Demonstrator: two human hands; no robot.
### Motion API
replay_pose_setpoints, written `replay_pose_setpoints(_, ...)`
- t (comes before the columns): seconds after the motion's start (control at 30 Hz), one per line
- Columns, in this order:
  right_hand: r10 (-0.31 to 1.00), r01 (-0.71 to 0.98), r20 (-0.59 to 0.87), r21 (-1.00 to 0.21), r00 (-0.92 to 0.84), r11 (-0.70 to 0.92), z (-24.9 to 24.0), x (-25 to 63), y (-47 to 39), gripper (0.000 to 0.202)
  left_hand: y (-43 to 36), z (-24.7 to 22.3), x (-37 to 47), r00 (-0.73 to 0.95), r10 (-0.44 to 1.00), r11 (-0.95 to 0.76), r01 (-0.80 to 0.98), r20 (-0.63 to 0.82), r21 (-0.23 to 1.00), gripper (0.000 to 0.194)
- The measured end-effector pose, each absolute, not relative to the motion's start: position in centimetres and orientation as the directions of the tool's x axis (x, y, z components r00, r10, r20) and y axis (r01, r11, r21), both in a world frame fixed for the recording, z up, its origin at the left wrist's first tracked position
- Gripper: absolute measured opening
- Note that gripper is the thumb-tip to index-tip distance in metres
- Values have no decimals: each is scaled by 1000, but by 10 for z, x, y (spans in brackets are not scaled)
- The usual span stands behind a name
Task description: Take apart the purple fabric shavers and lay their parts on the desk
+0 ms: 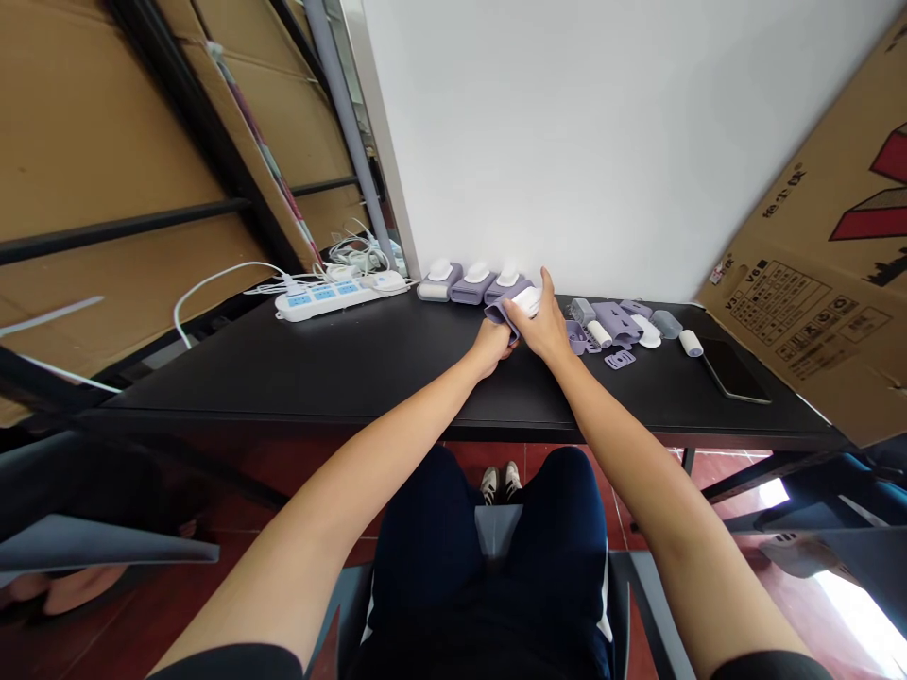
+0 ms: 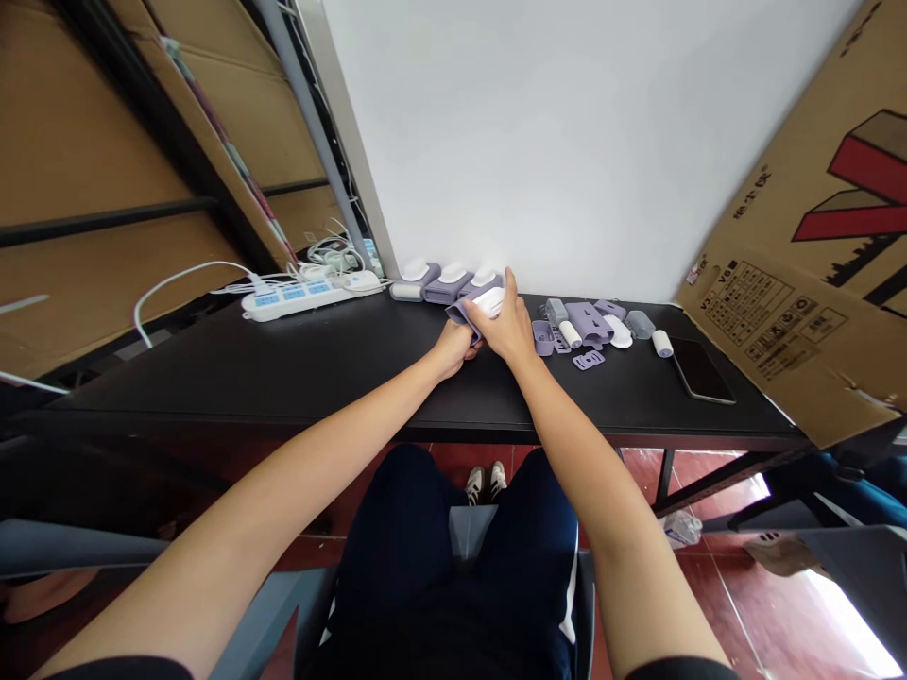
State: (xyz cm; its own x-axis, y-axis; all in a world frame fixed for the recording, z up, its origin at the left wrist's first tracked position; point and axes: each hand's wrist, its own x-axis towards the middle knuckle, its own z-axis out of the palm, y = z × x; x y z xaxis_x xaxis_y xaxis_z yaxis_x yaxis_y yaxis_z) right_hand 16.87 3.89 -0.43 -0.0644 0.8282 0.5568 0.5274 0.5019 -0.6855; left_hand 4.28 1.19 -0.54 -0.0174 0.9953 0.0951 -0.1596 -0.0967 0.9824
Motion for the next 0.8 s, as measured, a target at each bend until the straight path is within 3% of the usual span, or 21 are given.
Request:
replay_pose_setpoints(0.1,791,477,599,-662,-126,578,-9,175,40,118,10,-2,40,27,997,-62,-196,69,979,9)
replay_pose_setpoints(0.23,833,528,542,-677,-115,513,-6,179,39,117,10,0,39,38,998,-35,-161,42,986,21)
replay_pose_setpoints(0.4,833,595,541,-634,-116,495,-1,179,40,107,11,-2,41,12,999,-35,-174,38,984,22)
replay_pose_setpoints(0.6,828,591,547,-629,-125,505,0,181,44,77,10,-3,41,-5,999,-50,-185,50,982,29)
replay_pose_setpoints(0.8,796,490,583,-652,-166,579,-5,184,47,76,12,-2,40,3,999,-39,-211,41,977,23)
